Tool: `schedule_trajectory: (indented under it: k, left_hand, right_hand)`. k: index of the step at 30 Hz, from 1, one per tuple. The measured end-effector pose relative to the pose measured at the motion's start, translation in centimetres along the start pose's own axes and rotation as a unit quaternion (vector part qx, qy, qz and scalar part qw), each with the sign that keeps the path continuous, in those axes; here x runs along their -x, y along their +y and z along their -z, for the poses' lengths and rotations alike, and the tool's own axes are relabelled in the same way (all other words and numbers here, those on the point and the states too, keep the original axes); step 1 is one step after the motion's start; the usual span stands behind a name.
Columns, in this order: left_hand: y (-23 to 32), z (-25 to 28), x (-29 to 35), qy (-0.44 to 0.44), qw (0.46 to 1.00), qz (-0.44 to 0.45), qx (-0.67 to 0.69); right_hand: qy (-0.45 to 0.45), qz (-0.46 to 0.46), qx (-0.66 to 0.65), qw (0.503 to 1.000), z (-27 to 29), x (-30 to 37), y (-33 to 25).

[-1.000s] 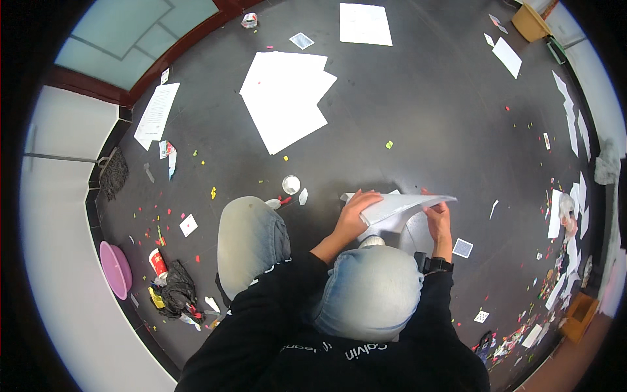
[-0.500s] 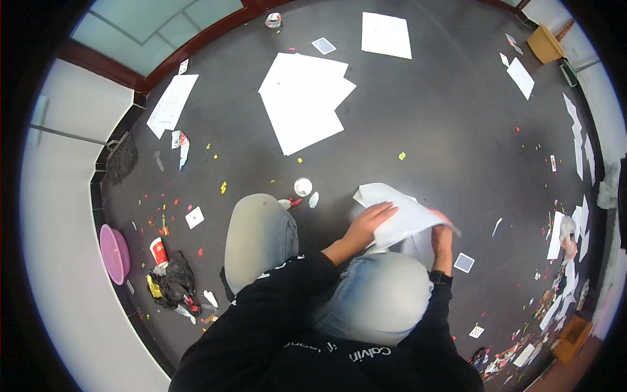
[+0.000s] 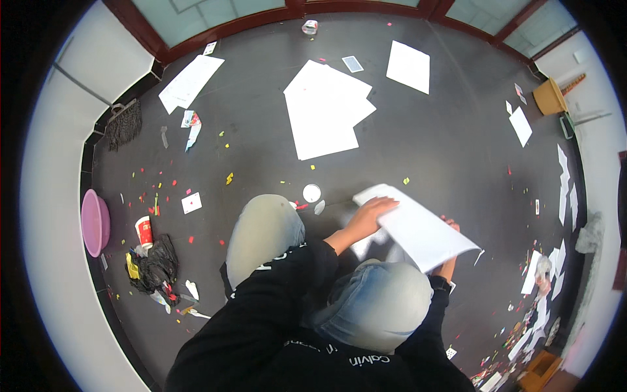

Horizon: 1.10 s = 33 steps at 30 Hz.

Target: Picking up papers and organizing them into a folder on a shelf.

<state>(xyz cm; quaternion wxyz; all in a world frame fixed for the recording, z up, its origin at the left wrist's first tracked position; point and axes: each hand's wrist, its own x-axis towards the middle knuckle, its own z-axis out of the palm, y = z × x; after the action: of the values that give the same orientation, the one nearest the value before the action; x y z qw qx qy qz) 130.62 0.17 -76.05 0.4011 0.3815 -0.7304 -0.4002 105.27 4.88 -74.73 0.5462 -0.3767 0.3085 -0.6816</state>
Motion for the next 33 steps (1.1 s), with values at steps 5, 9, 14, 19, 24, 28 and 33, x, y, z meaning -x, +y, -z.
schedule_trajectory:
  k: [5,9,14,19,24,28,33]
  left_hand:
    - [-1.1,0.2,2.1,-0.039,0.999,-0.003,-0.031]
    - [0.9,1.4,0.6,-0.041,0.981,-0.039,-0.184]
    - [6.9,5.5,-3.8,0.039,0.958,-0.053,-0.278]
    - [7.3,9.1,-6.8,0.096,0.980,-0.096,-0.147]
    - [8.8,8.5,-6.2,0.120,0.990,-0.064,0.031]
    - [7.9,5.6,-4.1,0.013,0.999,0.035,0.024]
    - [1.7,2.8,-2.8,0.089,0.994,0.070,0.013]
  right_hand:
    - [0.199,-0.074,-0.030,0.977,-5.2,2.7,0.5]
    - [0.105,-0.018,-0.072,0.992,-3.5,1.0,-0.2]
    - [-0.071,0.048,-0.182,0.980,-2.0,-3.9,-4.0]
    - [0.042,0.082,-0.125,0.988,-6.2,-8.1,-8.1]
    - [-0.097,-0.030,0.026,0.995,-8.4,-9.4,-10.7]
    - [0.084,-0.090,0.057,0.991,-6.0,-6.8,-6.2]
    - [0.123,-0.087,0.027,0.988,-4.8,-4.8,-2.1]
